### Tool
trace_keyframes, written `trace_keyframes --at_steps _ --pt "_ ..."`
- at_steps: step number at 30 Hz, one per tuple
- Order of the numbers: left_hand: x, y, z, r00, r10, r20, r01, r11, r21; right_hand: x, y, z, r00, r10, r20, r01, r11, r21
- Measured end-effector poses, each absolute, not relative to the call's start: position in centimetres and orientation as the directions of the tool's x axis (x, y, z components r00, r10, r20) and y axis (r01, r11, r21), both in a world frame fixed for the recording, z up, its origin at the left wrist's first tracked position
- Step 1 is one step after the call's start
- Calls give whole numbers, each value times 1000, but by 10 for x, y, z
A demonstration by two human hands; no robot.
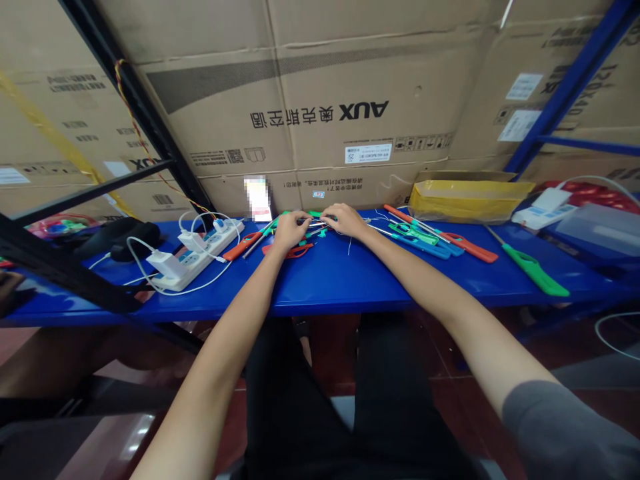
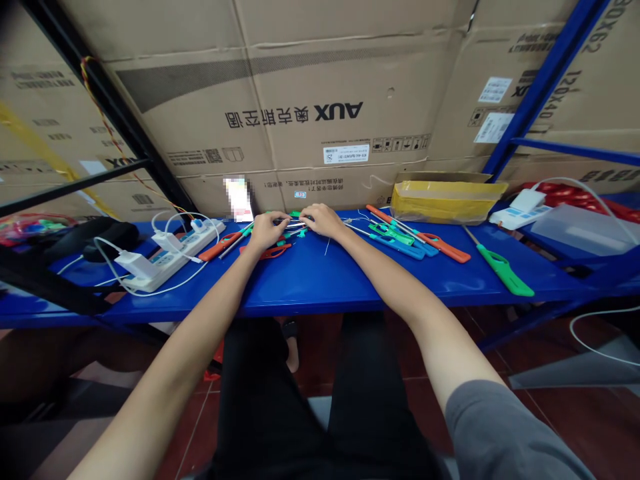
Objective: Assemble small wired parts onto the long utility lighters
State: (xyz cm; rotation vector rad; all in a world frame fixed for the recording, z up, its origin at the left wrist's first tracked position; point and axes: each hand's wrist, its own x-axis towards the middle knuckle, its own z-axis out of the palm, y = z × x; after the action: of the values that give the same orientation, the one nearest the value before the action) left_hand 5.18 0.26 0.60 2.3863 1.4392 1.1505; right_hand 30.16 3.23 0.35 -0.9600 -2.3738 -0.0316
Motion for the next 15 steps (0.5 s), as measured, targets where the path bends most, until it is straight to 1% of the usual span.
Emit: trace_keyframes --at_steps 8,12,15 --pt "53 3 6 184 795 578 688 -524 503 306 41 0 -502 660 559 672 705 -229" --pt "53 4 5 162 793 587 666 -527 529 307 42 -1 -497 652 572 654 715 -247" --pt "53 6 4 153 782 604 648 -541 536 307 42 -3 -515 638 572 644 729 -233"
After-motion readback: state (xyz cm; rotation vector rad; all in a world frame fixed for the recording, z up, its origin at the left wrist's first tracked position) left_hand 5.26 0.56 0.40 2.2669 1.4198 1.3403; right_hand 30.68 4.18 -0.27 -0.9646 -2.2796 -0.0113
